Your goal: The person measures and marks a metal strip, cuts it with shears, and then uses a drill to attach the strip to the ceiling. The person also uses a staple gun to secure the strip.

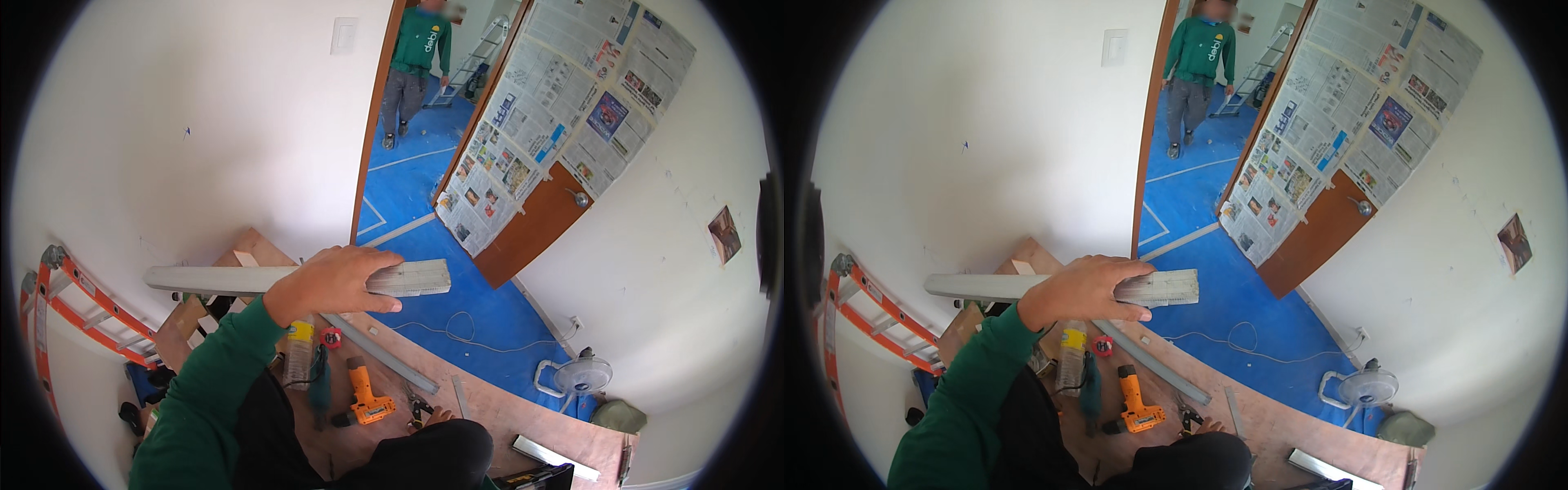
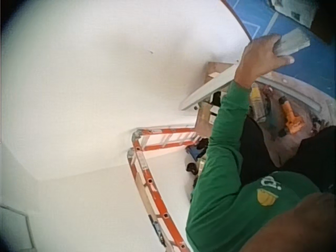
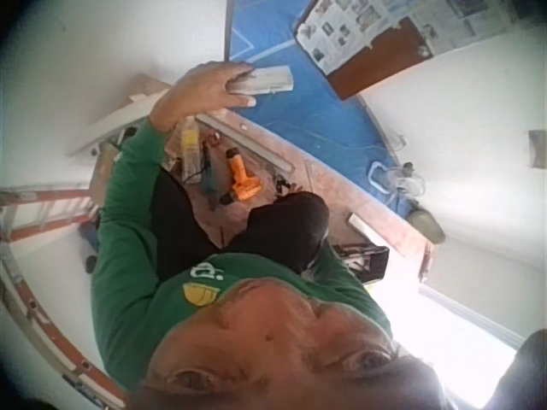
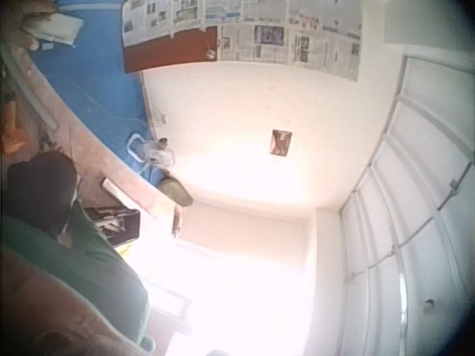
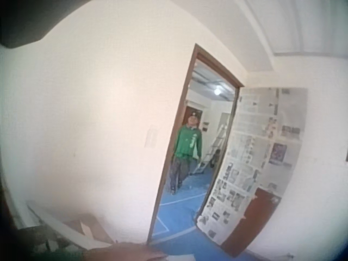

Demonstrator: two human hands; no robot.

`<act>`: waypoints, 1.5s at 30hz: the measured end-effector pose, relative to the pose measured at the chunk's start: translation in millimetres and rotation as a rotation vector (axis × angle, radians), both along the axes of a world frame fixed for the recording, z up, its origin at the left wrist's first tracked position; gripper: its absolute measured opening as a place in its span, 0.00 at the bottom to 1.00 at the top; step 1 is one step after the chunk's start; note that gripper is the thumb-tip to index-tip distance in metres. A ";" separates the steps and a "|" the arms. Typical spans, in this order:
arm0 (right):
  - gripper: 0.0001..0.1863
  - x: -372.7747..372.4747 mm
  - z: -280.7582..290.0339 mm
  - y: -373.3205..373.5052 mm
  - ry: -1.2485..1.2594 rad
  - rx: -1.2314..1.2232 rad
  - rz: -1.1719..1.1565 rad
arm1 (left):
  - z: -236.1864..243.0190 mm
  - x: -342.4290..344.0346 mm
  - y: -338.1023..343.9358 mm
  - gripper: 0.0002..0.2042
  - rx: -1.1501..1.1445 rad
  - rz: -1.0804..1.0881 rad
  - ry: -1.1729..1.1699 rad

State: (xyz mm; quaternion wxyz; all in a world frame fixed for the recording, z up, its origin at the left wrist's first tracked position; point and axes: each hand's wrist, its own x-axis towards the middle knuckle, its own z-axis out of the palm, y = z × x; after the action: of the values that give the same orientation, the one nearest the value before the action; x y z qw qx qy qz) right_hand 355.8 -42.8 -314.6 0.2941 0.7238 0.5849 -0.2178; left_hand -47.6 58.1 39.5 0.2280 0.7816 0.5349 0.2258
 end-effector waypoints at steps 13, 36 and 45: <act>0.46 -6.2 214.9 104.5 1.501 0.621 0.102 | 22.7 45.2 4.2 0.41 -0.149 -0.152 -0.396; 0.28 -184.7 481.1 144.3 2.235 1.317 -0.073 | 12.9 61.2 -14.7 0.55 -0.270 0.248 -2.041; 0.26 -146.1 460.1 53.8 1.770 1.207 1.219 | 21.3 26.3 57.4 0.27 -1.013 -0.348 -2.545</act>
State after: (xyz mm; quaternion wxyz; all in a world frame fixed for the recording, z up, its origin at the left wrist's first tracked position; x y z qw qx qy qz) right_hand 209.7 11.0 145.4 -0.5314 -0.0444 0.8316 -0.1553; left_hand -21.2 115.5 60.9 0.8368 -0.0725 -0.1208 0.5291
